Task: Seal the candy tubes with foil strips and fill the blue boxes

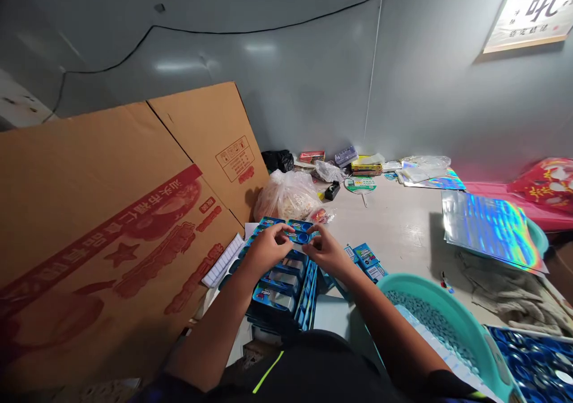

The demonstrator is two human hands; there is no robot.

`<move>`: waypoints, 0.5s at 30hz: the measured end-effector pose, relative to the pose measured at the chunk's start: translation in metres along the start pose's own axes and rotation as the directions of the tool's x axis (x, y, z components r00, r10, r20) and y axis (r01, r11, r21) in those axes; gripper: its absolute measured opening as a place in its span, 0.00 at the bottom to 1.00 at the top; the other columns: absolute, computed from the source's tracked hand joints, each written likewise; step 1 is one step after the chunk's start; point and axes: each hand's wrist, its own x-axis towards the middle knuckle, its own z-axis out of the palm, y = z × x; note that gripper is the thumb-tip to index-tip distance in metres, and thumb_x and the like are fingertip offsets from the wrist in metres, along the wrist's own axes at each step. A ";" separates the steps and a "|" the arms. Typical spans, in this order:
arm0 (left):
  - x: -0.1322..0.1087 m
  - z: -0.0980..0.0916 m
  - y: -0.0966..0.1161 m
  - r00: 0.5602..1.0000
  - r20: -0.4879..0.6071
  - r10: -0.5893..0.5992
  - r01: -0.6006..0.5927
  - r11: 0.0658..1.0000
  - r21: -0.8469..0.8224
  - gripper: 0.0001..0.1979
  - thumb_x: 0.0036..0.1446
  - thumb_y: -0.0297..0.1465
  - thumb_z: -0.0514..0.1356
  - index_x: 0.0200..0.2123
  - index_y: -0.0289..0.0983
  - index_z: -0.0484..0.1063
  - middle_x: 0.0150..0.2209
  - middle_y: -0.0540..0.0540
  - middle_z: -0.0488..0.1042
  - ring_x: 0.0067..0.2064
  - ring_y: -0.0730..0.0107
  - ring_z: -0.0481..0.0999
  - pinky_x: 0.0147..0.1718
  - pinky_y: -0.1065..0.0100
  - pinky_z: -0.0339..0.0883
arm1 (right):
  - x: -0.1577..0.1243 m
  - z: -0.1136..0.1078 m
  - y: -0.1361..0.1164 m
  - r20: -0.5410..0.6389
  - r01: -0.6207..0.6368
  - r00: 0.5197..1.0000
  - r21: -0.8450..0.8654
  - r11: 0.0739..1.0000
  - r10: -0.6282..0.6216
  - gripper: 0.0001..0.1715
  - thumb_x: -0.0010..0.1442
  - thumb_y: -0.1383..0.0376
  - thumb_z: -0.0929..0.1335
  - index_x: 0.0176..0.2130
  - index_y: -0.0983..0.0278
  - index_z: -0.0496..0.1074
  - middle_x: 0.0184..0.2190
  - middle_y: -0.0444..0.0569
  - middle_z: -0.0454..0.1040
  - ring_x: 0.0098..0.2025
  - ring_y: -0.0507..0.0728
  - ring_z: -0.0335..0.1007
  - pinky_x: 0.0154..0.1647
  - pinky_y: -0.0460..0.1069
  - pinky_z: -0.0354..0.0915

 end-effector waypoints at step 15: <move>0.013 0.000 -0.014 1.000 -0.002 0.009 -0.008 0.987 0.163 0.23 0.45 0.23 0.62 0.47 0.40 0.71 0.30 0.53 0.73 0.29 0.71 0.73 0.29 0.71 0.62 | 0.005 0.005 0.072 -0.046 0.006 0.999 -0.175 0.985 -0.015 0.35 0.52 0.34 0.68 0.28 0.59 0.56 0.19 0.37 0.59 0.20 0.50 0.56 0.21 0.45 0.55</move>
